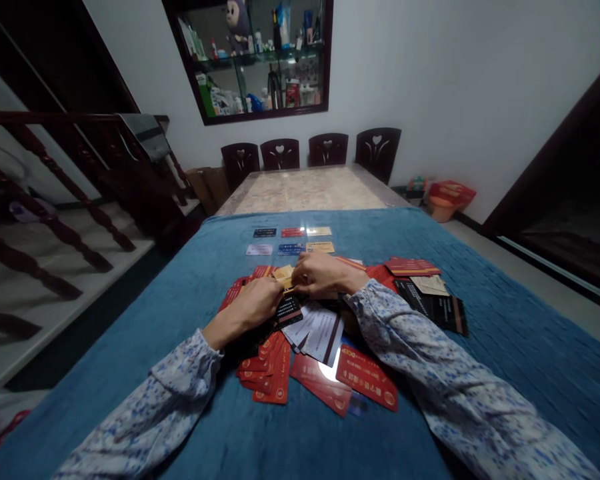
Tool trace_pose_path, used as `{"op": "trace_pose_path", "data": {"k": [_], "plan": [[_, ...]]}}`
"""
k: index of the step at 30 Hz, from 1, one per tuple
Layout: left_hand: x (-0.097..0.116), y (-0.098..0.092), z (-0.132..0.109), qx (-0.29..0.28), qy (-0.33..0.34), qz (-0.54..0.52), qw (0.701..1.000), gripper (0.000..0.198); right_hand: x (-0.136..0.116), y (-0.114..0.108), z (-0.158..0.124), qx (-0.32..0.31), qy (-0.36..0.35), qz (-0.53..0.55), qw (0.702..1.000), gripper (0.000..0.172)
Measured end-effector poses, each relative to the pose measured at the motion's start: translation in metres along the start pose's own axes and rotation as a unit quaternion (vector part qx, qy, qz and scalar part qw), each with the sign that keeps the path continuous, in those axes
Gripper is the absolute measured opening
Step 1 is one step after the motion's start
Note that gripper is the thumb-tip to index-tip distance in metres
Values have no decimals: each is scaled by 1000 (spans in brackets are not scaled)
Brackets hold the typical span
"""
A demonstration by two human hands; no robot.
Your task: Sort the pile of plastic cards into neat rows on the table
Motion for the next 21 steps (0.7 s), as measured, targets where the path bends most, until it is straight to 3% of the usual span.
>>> {"op": "trace_pose_path", "data": {"k": [8, 13, 21], "plan": [[4, -1, 2, -6, 1, 78, 997, 27, -7, -6, 1, 12, -20, -8, 1000, 16], [5, -8, 4, 24, 7, 90, 996, 24, -4, -8, 1, 14, -10, -3, 1000, 21], [-9, -22, 7, 107, 26, -47, 993, 49, 7, -8, 4, 30, 51, -22, 998, 31]]}}
Point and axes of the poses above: each hand's wrist, its own z-axis towards the middle knuckle, its own y-axis out of the palm, x = y × z, the point moved 7 cm from there along z, towards the middle knuckle, and after that the axes turned 15 degrees about x, right-handed, at the moved point
